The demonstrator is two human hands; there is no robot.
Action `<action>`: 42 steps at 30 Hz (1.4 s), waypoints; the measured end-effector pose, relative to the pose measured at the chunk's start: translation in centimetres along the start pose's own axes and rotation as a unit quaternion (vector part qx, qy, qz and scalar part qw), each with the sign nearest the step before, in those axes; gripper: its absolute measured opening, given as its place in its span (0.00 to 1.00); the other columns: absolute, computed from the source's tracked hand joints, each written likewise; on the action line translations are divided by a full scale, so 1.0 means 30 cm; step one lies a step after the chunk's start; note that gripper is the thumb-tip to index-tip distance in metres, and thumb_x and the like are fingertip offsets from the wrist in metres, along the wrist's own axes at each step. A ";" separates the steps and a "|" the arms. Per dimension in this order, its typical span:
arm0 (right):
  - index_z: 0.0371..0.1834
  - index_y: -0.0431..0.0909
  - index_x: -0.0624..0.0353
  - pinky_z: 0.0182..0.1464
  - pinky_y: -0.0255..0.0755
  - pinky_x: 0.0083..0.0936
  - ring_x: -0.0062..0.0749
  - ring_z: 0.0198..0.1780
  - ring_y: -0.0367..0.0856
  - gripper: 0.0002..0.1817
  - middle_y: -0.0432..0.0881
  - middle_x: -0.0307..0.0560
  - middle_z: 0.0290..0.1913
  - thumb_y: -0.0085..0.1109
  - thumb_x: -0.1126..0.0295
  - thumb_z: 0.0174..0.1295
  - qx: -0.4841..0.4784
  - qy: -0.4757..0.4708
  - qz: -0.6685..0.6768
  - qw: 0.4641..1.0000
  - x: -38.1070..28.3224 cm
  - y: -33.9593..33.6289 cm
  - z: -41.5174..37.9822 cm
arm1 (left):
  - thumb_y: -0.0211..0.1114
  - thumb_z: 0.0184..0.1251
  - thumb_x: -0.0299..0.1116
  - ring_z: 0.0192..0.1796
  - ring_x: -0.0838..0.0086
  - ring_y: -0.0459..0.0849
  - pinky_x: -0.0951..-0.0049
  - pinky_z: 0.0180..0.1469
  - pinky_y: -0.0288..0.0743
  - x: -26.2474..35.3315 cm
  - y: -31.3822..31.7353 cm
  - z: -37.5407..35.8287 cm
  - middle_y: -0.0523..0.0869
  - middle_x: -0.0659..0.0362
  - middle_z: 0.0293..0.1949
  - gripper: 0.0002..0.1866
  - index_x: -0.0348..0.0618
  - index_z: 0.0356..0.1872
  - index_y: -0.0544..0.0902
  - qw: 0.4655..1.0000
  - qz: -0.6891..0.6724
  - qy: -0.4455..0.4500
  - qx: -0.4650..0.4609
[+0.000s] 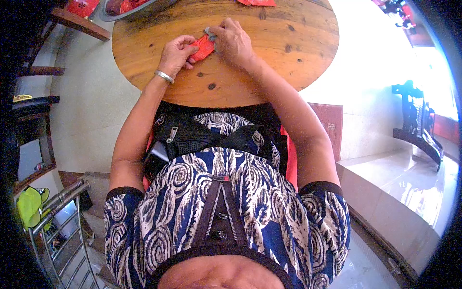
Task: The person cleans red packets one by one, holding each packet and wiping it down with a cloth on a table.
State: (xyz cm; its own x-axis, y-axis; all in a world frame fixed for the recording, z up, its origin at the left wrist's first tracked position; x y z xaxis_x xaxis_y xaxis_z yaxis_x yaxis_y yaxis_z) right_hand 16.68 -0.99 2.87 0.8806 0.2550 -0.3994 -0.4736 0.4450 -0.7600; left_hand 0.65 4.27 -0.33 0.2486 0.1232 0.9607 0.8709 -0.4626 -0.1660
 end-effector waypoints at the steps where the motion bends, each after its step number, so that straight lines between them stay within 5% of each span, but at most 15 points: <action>1: 0.42 0.83 0.49 0.48 0.75 0.38 0.47 0.46 0.76 0.13 0.76 0.49 0.40 0.57 0.72 0.53 0.000 0.001 0.000 1.000 0.026 0.011 0.004 | 0.64 0.63 0.27 0.21 0.81 0.79 0.82 0.18 0.75 -0.002 0.000 0.001 0.82 0.62 0.27 0.13 0.38 0.48 0.79 1.000 -0.005 -0.003 -0.001; 15: 0.42 0.82 0.47 0.49 0.73 0.38 0.45 0.49 0.75 0.12 0.75 0.48 0.41 0.56 0.71 0.54 0.009 0.061 -0.114 0.992 0.125 -0.031 -0.005 | 0.65 0.62 0.27 0.22 0.82 0.79 0.82 0.18 0.76 -0.011 -0.003 0.007 0.83 0.62 0.28 0.11 0.40 0.46 0.80 1.000 -0.006 -0.002 0.006; 25: 0.43 0.81 0.54 0.44 0.75 0.39 0.52 0.42 0.78 0.14 0.76 0.54 0.37 0.54 0.73 0.54 -0.047 -0.008 0.122 0.991 -0.024 -0.074 -0.029 | 0.64 0.62 0.27 0.22 0.82 0.80 0.83 0.18 0.75 -0.023 -0.003 0.014 0.84 0.62 0.29 0.10 0.42 0.45 0.79 1.000 -0.013 -0.004 -0.010; 29: 0.46 0.77 0.54 0.41 0.75 0.38 0.51 0.40 0.78 0.16 0.74 0.53 0.40 0.56 0.75 0.53 -0.054 -0.062 0.047 0.996 -0.089 -0.029 -0.063 | 0.64 0.62 0.27 0.21 0.82 0.79 0.82 0.18 0.75 -0.017 -0.003 0.010 0.84 0.62 0.28 0.11 0.42 0.45 0.79 1.000 -0.017 0.000 -0.013; 42: 0.39 0.80 0.53 0.45 0.75 0.40 0.49 0.43 0.77 0.11 0.75 0.51 0.39 0.56 0.72 0.52 0.004 0.007 -0.035 0.999 0.048 -0.023 -0.029 | 0.64 0.62 0.27 0.21 0.82 0.79 0.82 0.18 0.75 -0.016 -0.002 0.012 0.83 0.62 0.28 0.12 0.39 0.47 0.79 1.000 -0.013 -0.001 -0.008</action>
State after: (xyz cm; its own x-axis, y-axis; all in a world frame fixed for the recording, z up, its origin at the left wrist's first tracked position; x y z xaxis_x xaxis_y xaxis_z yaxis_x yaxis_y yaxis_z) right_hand 18.29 -1.67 2.39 0.9120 0.2101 -0.3524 -0.4103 0.4682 -0.7826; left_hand 0.64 4.57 -0.86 0.2267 0.1370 0.9643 0.8698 -0.4739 -0.1372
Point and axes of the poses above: each hand's wrist, its own z-axis towards the middle knuckle, its own y-axis out of the palm, x = y × z, the point moved 4 cm from there along z, towards the middle knuckle
